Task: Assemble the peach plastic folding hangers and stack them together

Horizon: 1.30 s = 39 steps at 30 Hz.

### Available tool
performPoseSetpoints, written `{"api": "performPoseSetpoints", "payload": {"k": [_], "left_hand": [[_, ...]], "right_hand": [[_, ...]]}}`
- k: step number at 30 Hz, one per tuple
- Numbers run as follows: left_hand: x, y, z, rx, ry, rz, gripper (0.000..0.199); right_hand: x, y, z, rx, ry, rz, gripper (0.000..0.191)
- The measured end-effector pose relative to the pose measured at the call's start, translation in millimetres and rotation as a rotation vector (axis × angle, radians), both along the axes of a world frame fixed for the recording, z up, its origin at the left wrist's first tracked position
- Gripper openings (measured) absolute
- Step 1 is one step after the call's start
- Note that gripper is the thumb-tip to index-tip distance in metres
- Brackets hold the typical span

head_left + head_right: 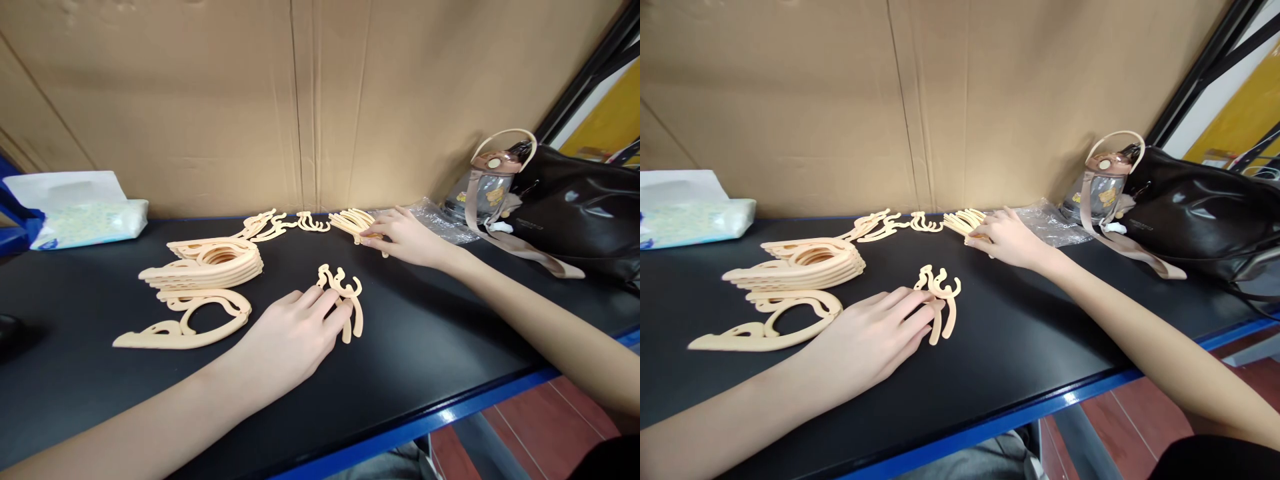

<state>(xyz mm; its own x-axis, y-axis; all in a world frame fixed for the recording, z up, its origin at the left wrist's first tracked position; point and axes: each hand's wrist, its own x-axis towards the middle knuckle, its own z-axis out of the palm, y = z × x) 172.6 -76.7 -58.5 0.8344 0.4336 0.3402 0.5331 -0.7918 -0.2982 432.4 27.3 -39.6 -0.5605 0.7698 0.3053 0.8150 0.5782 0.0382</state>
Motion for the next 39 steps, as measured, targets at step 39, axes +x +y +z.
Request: {"api": "performPoseSetpoints", "payload": {"k": [39], "left_hand": [[-0.3, 0.2, -0.5, 0.056, 0.017, -0.035, 0.026]], "right_hand": [[-17.1, -23.8, 7.1, -0.352, 0.323, -0.166, 0.033]]}}
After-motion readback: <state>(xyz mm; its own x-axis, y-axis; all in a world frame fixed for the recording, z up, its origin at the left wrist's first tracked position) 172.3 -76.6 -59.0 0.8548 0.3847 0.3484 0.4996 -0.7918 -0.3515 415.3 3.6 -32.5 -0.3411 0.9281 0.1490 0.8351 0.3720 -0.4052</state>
